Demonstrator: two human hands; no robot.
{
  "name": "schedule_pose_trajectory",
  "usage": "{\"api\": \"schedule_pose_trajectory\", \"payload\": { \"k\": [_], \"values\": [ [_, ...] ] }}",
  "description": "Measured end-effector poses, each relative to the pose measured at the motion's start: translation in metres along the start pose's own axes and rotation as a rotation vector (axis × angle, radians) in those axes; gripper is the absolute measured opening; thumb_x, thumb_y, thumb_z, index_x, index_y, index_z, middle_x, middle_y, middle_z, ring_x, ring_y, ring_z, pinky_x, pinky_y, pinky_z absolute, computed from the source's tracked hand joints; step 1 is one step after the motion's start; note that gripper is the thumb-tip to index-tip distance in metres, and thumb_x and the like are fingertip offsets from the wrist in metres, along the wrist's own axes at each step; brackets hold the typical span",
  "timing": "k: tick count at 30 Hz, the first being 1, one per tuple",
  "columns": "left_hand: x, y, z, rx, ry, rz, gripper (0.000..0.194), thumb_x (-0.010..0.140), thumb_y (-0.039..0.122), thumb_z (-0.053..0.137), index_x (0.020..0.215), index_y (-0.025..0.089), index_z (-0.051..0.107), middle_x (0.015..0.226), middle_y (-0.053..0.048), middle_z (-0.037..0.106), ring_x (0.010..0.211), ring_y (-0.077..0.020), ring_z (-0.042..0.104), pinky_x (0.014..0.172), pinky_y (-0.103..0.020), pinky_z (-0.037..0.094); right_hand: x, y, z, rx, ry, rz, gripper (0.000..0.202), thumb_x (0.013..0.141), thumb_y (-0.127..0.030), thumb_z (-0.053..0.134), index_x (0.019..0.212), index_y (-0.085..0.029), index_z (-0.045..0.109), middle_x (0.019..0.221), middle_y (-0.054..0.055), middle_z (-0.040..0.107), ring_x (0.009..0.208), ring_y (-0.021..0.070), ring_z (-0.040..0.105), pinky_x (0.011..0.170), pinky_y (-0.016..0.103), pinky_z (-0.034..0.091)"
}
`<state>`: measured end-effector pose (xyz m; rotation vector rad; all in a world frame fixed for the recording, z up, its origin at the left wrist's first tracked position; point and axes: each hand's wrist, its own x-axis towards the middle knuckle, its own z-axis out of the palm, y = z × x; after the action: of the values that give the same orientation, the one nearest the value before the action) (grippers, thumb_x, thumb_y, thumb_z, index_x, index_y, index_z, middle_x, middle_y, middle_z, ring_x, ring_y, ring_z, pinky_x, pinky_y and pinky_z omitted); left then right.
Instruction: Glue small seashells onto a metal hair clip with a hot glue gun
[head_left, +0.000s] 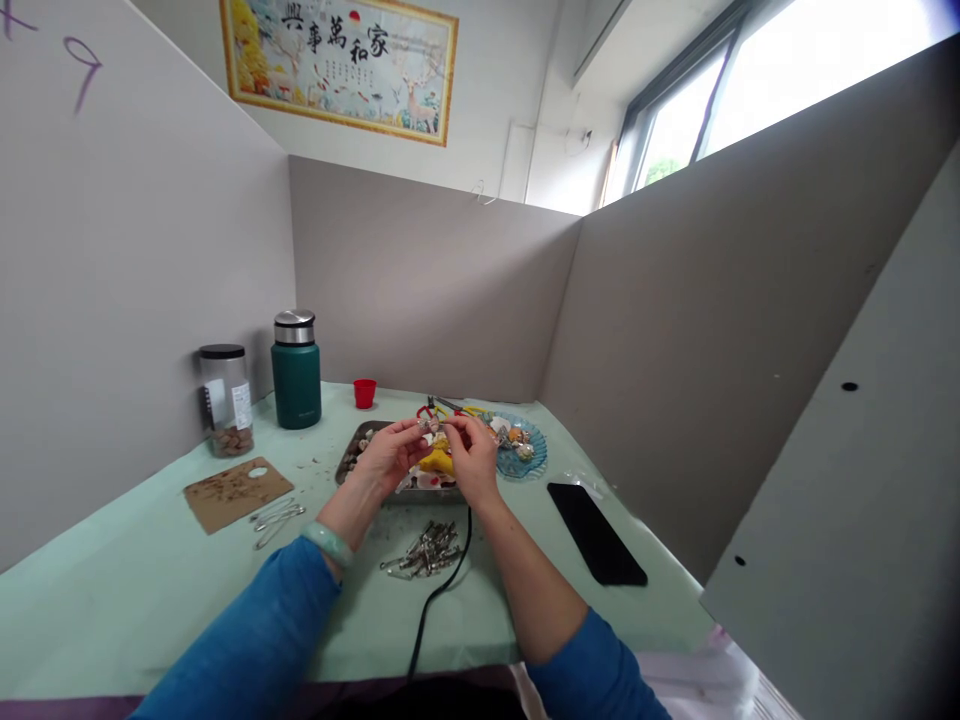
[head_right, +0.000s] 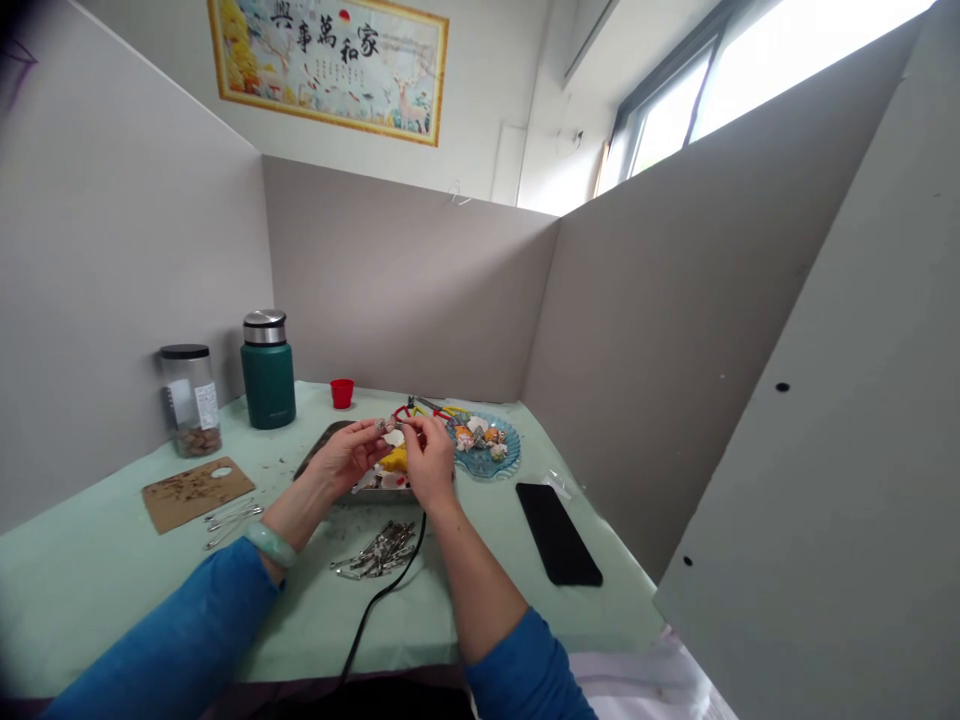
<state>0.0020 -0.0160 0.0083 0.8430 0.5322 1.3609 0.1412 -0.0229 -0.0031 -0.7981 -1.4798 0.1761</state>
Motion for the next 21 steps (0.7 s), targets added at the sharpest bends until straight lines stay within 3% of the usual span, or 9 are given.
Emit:
{"api": "schedule_pose_trajectory", "payload": {
  "k": [5,14,21],
  "values": [
    [0.0,-0.001,0.0,0.009,-0.069,-0.029,0.013,0.066,0.007,0.071,0.077,0.009,0.065,0.072,-0.005,0.068,0.056,-0.0097,0.061,0.061,-0.023,0.054,-0.002,0.006,0.006,0.18,-0.073,0.111,0.016,0.081,-0.03,0.056,0.085,-0.018,0.065,0.082,0.003,0.06,0.069,0.0135,0.054,0.067,0.026,0.044],
    [0.0,-0.004,0.0,0.036,-0.028,-0.034,0.013,0.066,0.008,0.072,0.076,0.01,0.065,0.068,-0.004,0.067,0.056,-0.0105,0.062,0.057,-0.02,0.053,-0.005,0.007,0.014,0.369,-0.048,0.334,0.025,0.073,-0.041,0.063,0.081,-0.017,0.064,0.07,0.001,0.059,0.06,0.0121,0.049,0.053,0.023,0.04],
    [0.0,-0.006,0.0,0.053,-0.03,-0.016,0.014,0.063,0.007,0.072,0.075,0.01,0.064,0.065,-0.003,0.066,0.054,-0.01,0.061,0.055,-0.02,0.052,-0.006,0.005,0.016,0.505,-0.044,0.434,0.024,0.07,-0.038,0.066,0.079,-0.016,0.062,0.065,-0.002,0.056,0.054,0.0089,0.044,0.048,0.02,0.036]
  ]
}}
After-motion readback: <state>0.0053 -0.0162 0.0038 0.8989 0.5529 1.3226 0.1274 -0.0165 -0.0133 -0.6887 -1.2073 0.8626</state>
